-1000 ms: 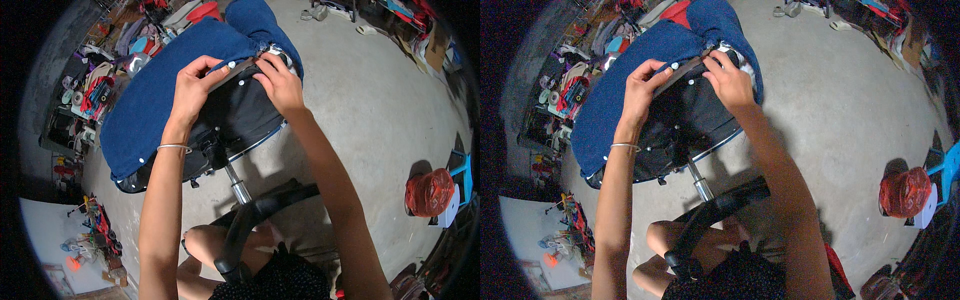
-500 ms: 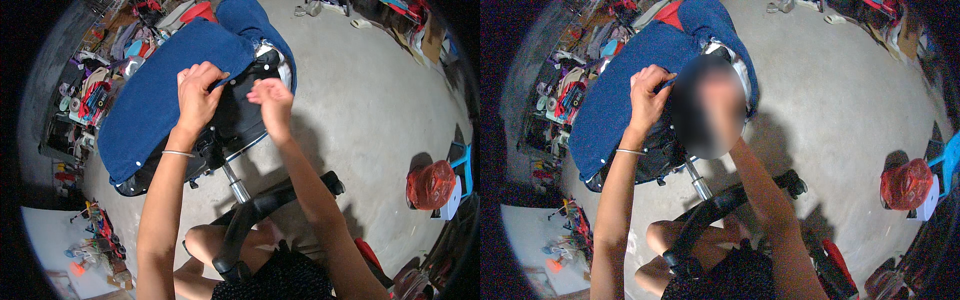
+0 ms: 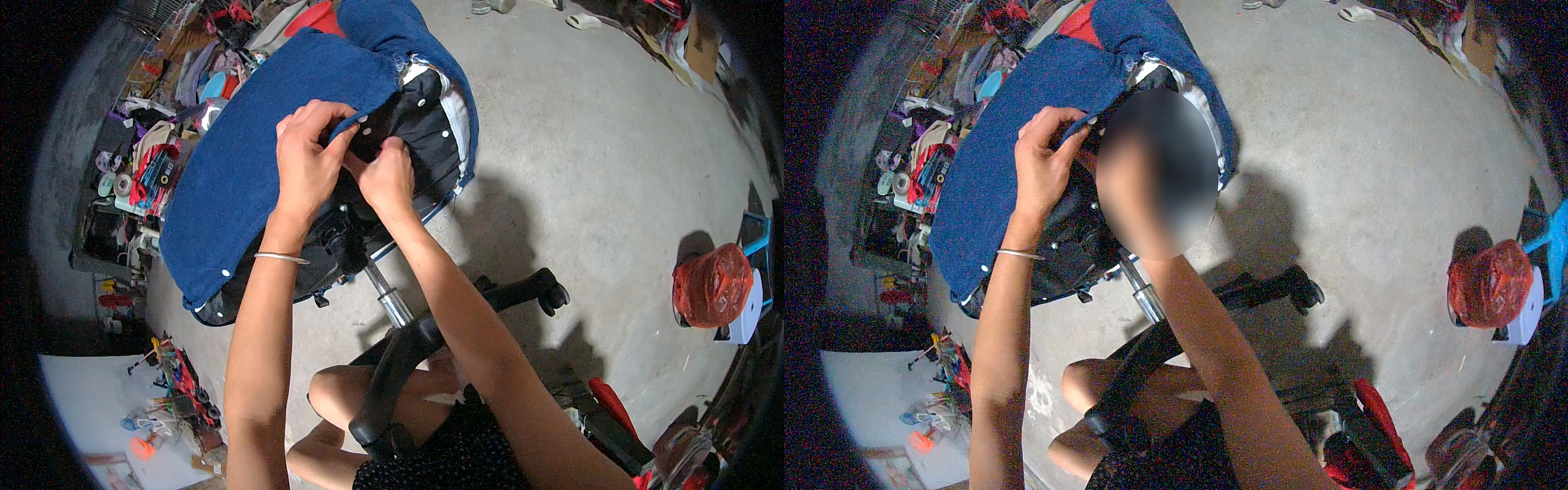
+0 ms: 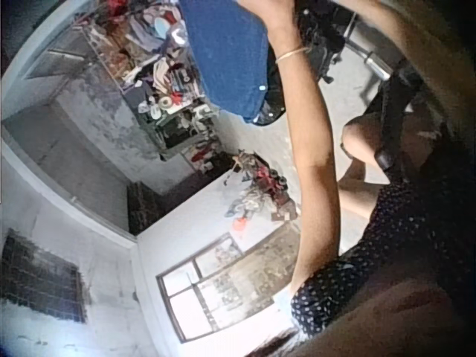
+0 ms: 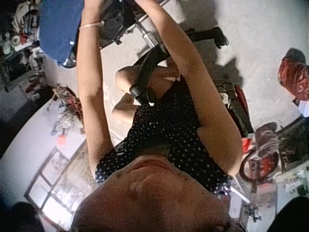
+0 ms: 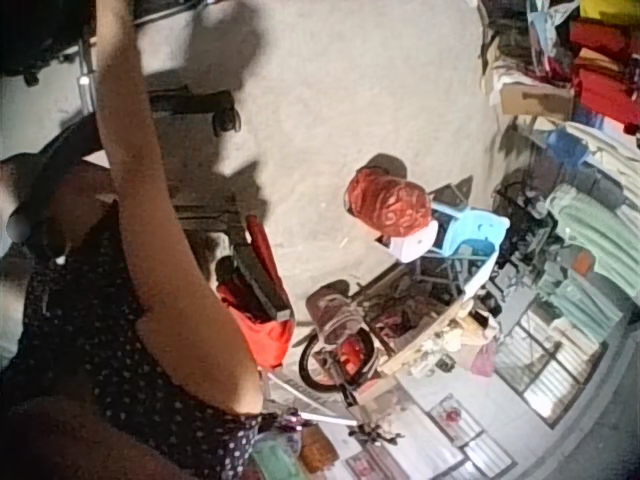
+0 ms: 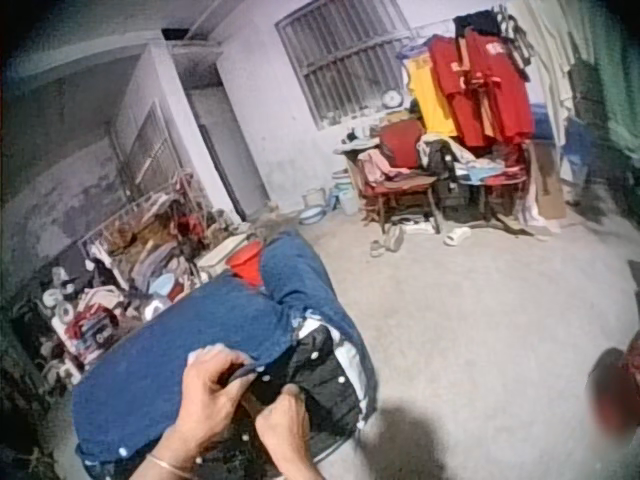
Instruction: The person reattaches the blue fabric cover to the seat of an office chair by pressing snap fasteners along the underside and side of the frame by hand.
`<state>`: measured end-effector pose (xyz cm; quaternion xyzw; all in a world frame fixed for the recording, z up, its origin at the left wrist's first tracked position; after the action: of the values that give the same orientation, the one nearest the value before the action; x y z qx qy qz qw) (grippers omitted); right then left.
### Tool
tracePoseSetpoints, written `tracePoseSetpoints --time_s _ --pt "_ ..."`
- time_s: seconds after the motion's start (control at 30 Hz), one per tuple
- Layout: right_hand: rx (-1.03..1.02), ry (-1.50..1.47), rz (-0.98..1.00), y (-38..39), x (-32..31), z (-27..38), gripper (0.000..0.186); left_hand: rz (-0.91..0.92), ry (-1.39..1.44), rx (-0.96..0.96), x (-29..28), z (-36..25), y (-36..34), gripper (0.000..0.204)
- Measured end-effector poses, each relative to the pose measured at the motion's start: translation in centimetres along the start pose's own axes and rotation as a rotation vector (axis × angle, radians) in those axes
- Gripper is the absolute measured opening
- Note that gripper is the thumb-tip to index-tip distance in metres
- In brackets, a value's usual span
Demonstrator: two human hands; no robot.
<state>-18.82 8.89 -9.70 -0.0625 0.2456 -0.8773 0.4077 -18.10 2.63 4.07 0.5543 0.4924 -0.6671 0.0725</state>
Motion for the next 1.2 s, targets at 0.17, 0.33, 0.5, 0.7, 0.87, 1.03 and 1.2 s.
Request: tracePoseSetpoints --time_s 0.17,0.33,0.5,0.7,0.87,1.03,1.2 --pt "-0.014 -0.168 0.012 -1.6 3.4 -4.3 0.026 -0.001 0.073 -0.028 1.1 -0.8 -0.9 0.014" --pt "0.010 -0.308 0.029 -1.4 3.7 -4.3 0.012 0.033 0.096 -0.067 0.8 -0.2 -0.4 0.013" --pt "0.124 -0.440 0.091 -0.1 2.2 -4.0 0.010 -0.039 0.173 -0.033 0.9 0.3 -0.3 0.009" --pt "0.504 -0.884 0.206 2.4 -0.5 -6.2 0.036 0.013 0.077 0.025 0.9 -0.3 -0.4 0.012" --pt "0.931 -0.926 0.385 -1.4 0.7 -1.9 0.032 0.024 0.021 0.104 0.4 -0.3 0.5 0.012" --pt "0.896 -0.847 0.431 -1.8 0.4 -2.7 0.029 0.000 0.027 0.143 1.5 -1.1 1.4 0.009" --pt "0.950 -0.896 0.436 -2.3 -0.9 -2.9 0.030 -0.013 -0.157 0.201 2.8 -1.4 1.3 0.009"
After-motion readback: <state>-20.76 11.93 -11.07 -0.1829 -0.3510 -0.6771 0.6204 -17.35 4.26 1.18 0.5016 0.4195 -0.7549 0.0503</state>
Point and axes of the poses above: each hand's wrist, its own y-axis away from the middle knuckle, its own x-axis out of the palm, z = x × y, the point moved 2 cm from there along -y, towards the middle knuckle, and after that the axes turned 4 degrees about x, right-handed, at the moved point
